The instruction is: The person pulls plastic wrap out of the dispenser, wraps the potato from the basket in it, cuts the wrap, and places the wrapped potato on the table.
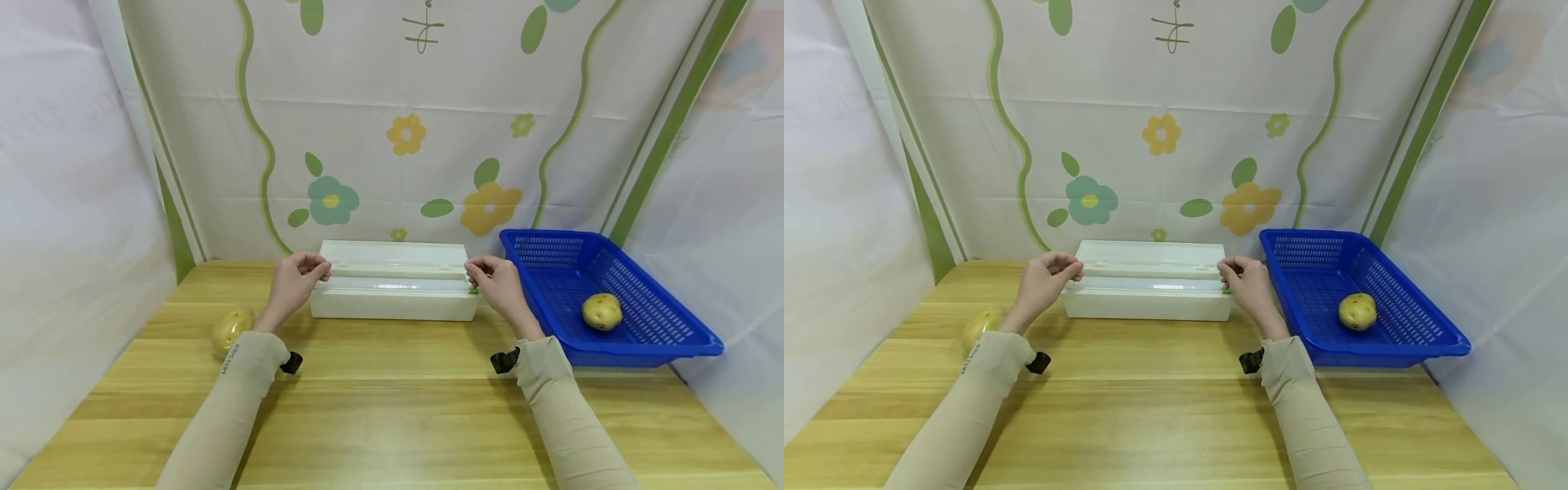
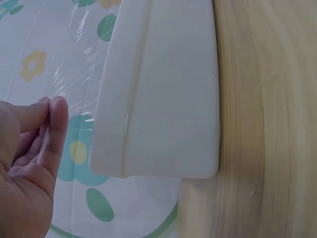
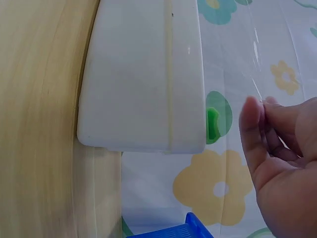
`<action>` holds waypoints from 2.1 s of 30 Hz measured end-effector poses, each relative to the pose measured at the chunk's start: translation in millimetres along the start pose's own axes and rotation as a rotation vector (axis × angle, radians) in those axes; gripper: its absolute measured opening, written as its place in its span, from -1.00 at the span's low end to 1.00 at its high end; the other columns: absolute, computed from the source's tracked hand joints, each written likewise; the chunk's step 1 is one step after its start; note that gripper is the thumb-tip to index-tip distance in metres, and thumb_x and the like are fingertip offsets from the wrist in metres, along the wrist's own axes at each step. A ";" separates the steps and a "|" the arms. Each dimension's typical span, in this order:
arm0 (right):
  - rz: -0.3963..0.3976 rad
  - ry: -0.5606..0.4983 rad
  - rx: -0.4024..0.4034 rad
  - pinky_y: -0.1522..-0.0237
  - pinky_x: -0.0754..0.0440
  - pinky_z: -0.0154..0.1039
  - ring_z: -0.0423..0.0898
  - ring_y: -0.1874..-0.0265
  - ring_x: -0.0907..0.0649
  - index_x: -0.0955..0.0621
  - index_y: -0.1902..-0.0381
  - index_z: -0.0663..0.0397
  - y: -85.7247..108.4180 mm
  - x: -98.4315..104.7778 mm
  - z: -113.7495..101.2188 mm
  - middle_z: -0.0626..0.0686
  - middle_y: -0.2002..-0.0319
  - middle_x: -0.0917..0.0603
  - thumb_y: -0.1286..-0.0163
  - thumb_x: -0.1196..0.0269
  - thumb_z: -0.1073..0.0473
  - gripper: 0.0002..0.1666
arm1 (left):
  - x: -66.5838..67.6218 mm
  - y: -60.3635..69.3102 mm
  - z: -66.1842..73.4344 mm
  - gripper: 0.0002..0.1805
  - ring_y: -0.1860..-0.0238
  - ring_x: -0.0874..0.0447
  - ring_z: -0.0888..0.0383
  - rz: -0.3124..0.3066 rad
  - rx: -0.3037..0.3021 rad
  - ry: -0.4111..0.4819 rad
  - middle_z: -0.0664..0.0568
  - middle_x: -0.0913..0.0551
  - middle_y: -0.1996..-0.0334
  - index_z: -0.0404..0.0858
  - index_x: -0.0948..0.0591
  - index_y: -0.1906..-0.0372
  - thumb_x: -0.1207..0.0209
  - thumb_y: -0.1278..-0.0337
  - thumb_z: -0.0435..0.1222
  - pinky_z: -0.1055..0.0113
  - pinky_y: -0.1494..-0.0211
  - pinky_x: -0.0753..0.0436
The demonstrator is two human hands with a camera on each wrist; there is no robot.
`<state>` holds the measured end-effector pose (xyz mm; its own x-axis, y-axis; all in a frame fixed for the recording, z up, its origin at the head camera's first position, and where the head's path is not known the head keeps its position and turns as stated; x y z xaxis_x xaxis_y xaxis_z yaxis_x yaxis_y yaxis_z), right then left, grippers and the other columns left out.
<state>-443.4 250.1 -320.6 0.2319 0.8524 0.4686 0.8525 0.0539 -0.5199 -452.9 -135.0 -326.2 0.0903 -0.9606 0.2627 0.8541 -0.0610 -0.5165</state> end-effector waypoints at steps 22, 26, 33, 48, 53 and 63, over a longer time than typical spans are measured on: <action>-0.011 0.253 0.012 0.28 -0.55 -0.07 0.05 0.32 -0.57 -0.67 0.18 0.31 2.5 -4.8 -9.7 0.18 0.28 -0.62 -0.48 -0.19 0.24 -0.80 | 5.1 0.0 -7.3 -0.87 0.40 -0.73 0.01 0.043 -0.027 -0.015 -0.10 -0.72 0.38 -0.34 -0.67 0.26 -0.31 -0.22 -0.33 0.12 0.26 -0.70; -0.003 0.282 0.017 0.31 -0.55 -0.07 0.07 0.32 -0.57 -0.62 0.21 0.31 2.0 -6.5 -9.9 0.20 0.27 -0.59 -0.52 -0.14 0.23 -0.79 | 4.9 0.0 -7.1 -0.86 0.40 -0.73 0.01 0.047 -0.019 -0.017 -0.09 -0.73 0.39 -0.34 -0.67 0.26 -0.32 -0.22 -0.32 0.08 0.24 -0.69; 0.038 0.298 0.043 0.31 -0.55 -0.05 0.08 0.33 -0.58 -0.60 0.23 0.30 -8.8 -3.6 -15.5 0.21 0.27 -0.59 -0.52 -0.13 0.22 -0.78 | 7.3 -1.3 6.1 -0.84 0.36 -0.72 -0.09 0.065 -0.010 0.019 -0.22 -0.72 0.36 -0.43 -0.67 0.25 -0.31 -0.22 -0.35 0.00 0.20 -0.67; 0.112 0.273 0.070 0.32 -0.50 -0.06 0.09 0.35 -0.55 -0.64 0.19 0.34 -22.6 12.4 -28.8 0.23 0.29 -0.61 -0.51 -0.15 0.26 -0.79 | 10.4 -27.1 15.4 -0.84 0.36 -0.73 0.01 0.039 -0.001 -0.009 -0.11 -0.73 0.36 -0.34 -0.70 0.26 -0.33 -0.22 -0.29 0.23 0.25 -0.70; 0.186 0.264 0.104 0.34 -0.48 -0.09 0.07 0.37 -0.55 -0.64 0.22 0.34 -27.8 17.0 -35.3 0.22 0.29 -0.61 -0.50 -0.16 0.25 -0.79 | 14.4 -32.0 23.7 -0.82 0.35 -0.74 -0.02 0.039 -0.023 -0.011 -0.13 -0.73 0.35 -0.35 -0.70 0.25 -0.33 -0.22 -0.27 0.33 0.27 -0.69; 0.305 0.267 0.205 0.29 -0.50 -0.06 0.12 0.35 -0.57 -0.64 0.28 0.38 -36.1 28.5 -55.3 0.26 0.32 -0.62 -0.45 -0.21 0.31 -0.82 | 19.2 -43.2 42.6 -0.87 0.34 -0.73 -0.08 0.014 -0.072 -0.014 -0.15 -0.72 0.35 -0.37 -0.68 0.24 -0.30 -0.22 -0.35 0.32 0.26 -0.69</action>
<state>-441.6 243.7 -249.0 0.5939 0.6826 0.4259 0.6223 -0.0543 -0.7809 -466.3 -139.3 -264.0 0.1090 -0.9578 0.2661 0.8135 -0.0678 -0.5775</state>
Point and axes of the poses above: each hand's wrist, its own y-axis away from the middle knuckle, its own x-axis out of the back of the hand, z = x × y, the point moved 8 cm from there along -y, towards the middle knuckle
